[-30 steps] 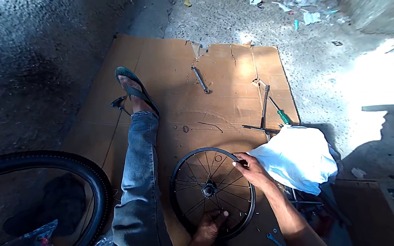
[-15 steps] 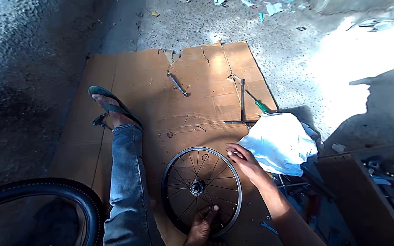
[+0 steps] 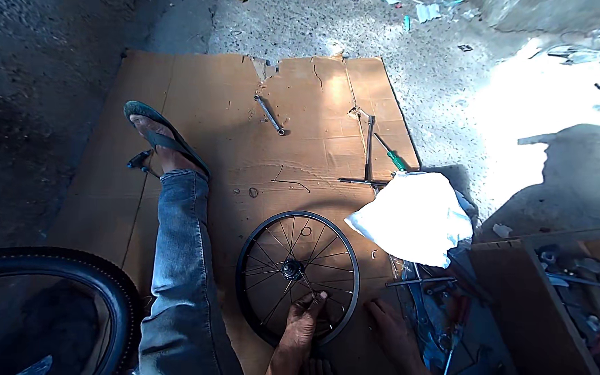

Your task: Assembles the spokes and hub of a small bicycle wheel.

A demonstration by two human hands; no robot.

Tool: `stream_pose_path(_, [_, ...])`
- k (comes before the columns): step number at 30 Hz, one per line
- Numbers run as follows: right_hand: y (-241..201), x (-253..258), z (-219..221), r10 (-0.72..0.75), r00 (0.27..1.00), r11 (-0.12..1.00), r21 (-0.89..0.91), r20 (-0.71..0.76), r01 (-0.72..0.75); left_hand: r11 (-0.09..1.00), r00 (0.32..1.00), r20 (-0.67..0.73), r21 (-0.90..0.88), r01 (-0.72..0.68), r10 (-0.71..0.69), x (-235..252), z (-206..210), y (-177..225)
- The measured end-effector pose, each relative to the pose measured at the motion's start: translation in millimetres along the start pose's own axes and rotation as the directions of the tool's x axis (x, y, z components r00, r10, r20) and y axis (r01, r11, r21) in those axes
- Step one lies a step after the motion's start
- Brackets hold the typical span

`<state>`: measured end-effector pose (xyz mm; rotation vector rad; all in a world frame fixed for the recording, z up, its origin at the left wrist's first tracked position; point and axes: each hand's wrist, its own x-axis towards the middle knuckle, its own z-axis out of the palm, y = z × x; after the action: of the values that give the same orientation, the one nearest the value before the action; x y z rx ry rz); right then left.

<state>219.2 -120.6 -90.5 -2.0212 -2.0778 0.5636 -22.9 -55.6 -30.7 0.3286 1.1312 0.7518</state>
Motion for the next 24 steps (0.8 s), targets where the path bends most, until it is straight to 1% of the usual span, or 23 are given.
stream_pose_path(2, [-3.9,3.9,-3.6,-0.022,0.999,0.996,-0.087,0.046,0.026,0.999,1.0,-0.011,-0.028,0.022,-0.022,1.9,3.4,1.6])
stream_pose_path(4, [-9.0,9.6,-11.0,0.029,0.993,0.992,-0.125,0.117,-0.014,0.998,1.0,0.025,-0.065,0.019,-0.017,4.3,5.2,1.3])
stream_pose_path(5, [-10.6,12.3,-15.8,0.068,0.989,0.996,-0.067,0.135,-0.059,0.997,0.999,0.046,-0.082,0.014,-0.011,5.7,6.4,1.6])
stream_pose_path(6, [-11.7,14.1,-20.1,0.099,0.988,0.993,0.057,0.119,-0.106,0.995,0.998,0.057,-0.095,0.008,-0.003,7.6,7.9,2.1])
stream_pose_path(7, [-13.8,14.6,-23.7,0.129,0.989,0.961,0.238,0.07,-0.142,0.994,0.998,0.055,-0.106,0.007,-0.001,9.2,9.7,2.3])
stream_pose_path(8, [-18.4,14.2,-27.6,0.18,0.983,0.879,0.442,0.038,-0.178,0.993,0.999,0.045,-0.118,0.013,-0.008,10.0,11.8,2.2])
stream_pose_path(9, [-25.5,14.3,-32.4,0.224,0.974,0.749,0.634,0.031,-0.193,0.992,1.0,0.028,-0.126,0.015,-0.012,10.9,14.5,2.3])
stream_pose_path(10, [-35.3,15.2,-38.2,0.269,0.962,0.612,0.765,0.036,-0.2,0.992,1.0,0.012,-0.127,0.015,-0.013,11.7,17.4,3.5])
stream_pose_path(11, [-44.6,16.4,-42.4,0.312,0.949,0.487,0.849,0.052,-0.207,0.992,1.0,0.0,-0.129,0.011,-0.011,12.5,20.1,4.7])
stream_pose_path(12, [-52.7,17.3,-43.3,0.349,0.934,0.396,0.893,0.069,-0.214,0.991,1.0,-0.01,-0.131,0.01,-0.012,12.9,22.1,5.4])
stream_pose_path(14, [-64.6,19.0,-36.5,0.418,0.904,0.28,0.933,0.092,-0.224,0.991,0.999,-0.029,-0.129,0.029,-0.033,11.7,24.5,7.8])
stream_pose_path(16, [-70.9,21.6,-25.3,0.457,0.885,0.2,0.96,0.086,-0.196,0.992,0.998,-0.05,-0.122,0.037,-0.044,10.8,26.2,9.6])
stream_pose_path(20, [-80.9,23.4,-20.1,0.482,0.873,0.12,0.982,0.068,-0.143,0.995,0.998,-0.059,-0.094,0.033,-0.039,10.7,25.6,11.4])
stream_pose_path(24, [-85.7,15.5,-23.0,0.494,0.863,0.048,0.988,0.105,-0.147,0.995,0.998,-0.052,-0.092,0.031,-0.036,10.7,26.3,12.1])
